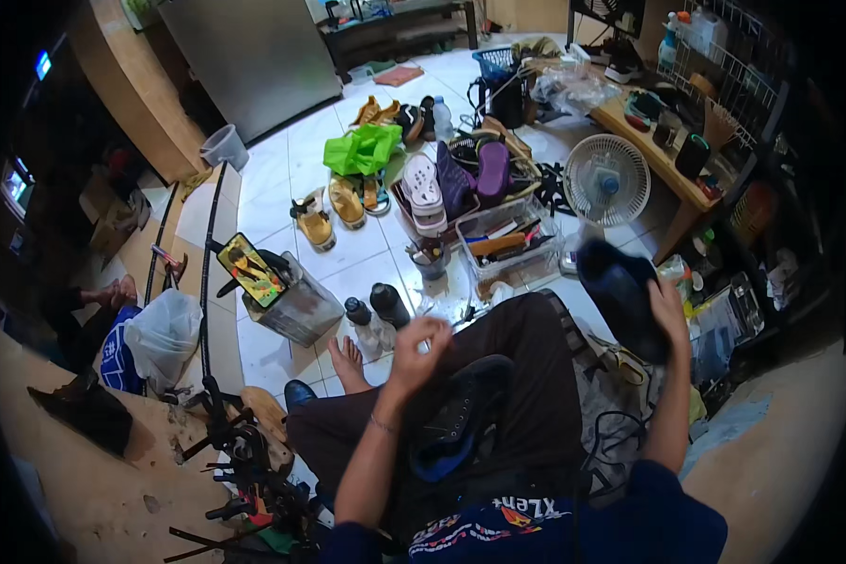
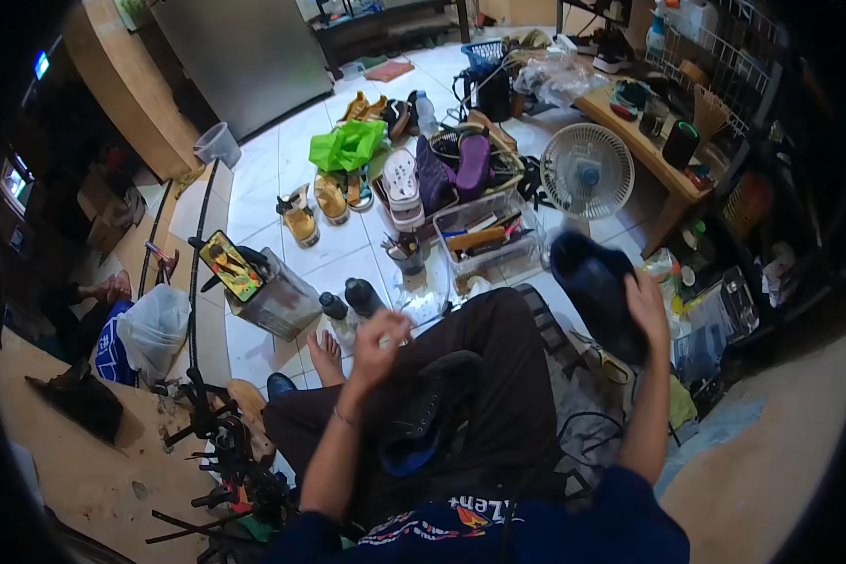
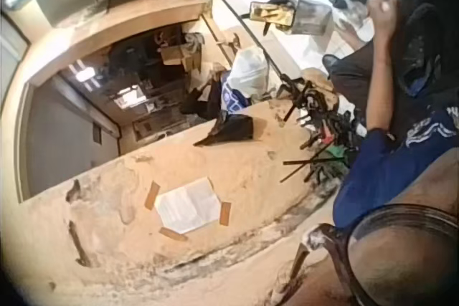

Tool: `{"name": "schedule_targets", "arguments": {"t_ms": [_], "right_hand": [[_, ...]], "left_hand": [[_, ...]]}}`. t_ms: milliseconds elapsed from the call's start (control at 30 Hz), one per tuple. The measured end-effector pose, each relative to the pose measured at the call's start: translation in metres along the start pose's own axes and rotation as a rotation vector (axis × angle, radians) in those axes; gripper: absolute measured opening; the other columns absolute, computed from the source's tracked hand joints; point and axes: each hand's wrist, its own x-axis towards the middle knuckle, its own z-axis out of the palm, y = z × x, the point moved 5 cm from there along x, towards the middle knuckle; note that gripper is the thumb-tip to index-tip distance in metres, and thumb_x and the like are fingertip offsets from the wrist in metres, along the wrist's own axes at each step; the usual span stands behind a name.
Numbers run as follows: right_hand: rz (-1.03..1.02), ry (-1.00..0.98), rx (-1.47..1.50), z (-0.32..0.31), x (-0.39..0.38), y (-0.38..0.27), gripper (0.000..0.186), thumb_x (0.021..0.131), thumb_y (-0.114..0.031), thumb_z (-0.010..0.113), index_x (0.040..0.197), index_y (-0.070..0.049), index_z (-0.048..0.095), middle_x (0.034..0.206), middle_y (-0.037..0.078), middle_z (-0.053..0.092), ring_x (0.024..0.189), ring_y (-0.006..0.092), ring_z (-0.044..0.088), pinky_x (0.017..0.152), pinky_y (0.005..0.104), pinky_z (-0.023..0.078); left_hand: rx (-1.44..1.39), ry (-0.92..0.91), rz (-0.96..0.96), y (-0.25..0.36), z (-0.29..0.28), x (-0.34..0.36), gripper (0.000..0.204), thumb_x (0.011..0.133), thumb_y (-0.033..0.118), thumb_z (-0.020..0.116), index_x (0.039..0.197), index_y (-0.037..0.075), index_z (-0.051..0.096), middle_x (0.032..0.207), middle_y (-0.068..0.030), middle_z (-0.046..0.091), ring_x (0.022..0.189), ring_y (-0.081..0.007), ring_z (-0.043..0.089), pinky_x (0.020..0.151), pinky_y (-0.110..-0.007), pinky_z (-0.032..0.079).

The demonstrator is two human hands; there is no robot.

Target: Repairing a shoe by applying glue to the sole and securing it with binder clips.

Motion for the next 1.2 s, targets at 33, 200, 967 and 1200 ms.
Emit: {"name": "schedule_targets", "arguments": {"t_ms": [33, 200, 967, 1200], "right_hand": [[-0.006, -0.053, 0.044, -0.006, -0.03, 0.025, 0.041, 0.097, -0.029, 0.046, 0.12, 0.004, 0.056, 0.118, 0.029, 0.059, 0.115, 0.0409, 0.055, 0.097, 0.0422, 0.041], [0.289, -0.656, -0.177, 0.01, -0.119, 0.084, 0.054, 0.091, -0.043, 0.057, 0.117, 0.005, 0.059, 0.105, 0.029, 0.064, 0.103, 0.0402, 0.062, 0.089, 0.0426, 0.047], [0.369, 0.113, 0.39, 0.333, 0.262, -0.183, 0.093, 0.063, -0.048, 0.079, 0.137, -0.004, 0.044, 0.121, 0.025, 0.062, 0.111, 0.0417, 0.061, 0.097, 0.0471, 0.046], [-0.166, 0.049, 0.786, 0.292, 0.22, -0.289, 0.089, 0.069, -0.04, 0.083, 0.137, -0.002, 0.04, 0.12, 0.023, 0.063, 0.107, 0.0358, 0.064, 0.094, 0.0434, 0.049]], "left_hand": [[0.006, -0.008, -0.013, -0.004, 0.004, -0.001, 0.019, 0.09, 0.011, 0.065, 0.075, -0.001, 0.066, 0.088, -0.0116, 0.068, 0.085, -0.0195, 0.064, 0.081, -0.03, 0.047], [0.046, -0.025, -0.177, -0.084, -0.029, 0.141, 0.03, 0.1, 0.023, 0.051, 0.092, 0.001, 0.07, 0.087, -0.0025, 0.068, 0.076, -0.0107, 0.059, 0.068, -0.027, 0.047], [0.083, -0.275, -1.187, -0.315, -0.036, 0.243, 0.063, 0.08, 0.041, 0.077, 0.122, -0.001, 0.057, 0.125, -0.0166, 0.061, 0.108, -0.0346, 0.062, 0.086, -0.052, 0.054], [-0.012, 0.022, -0.955, -0.279, -0.111, 0.257, 0.049, 0.07, 0.021, 0.081, 0.109, -0.005, 0.064, 0.095, -0.0126, 0.069, 0.073, -0.0226, 0.069, 0.067, -0.039, 0.057]]}}
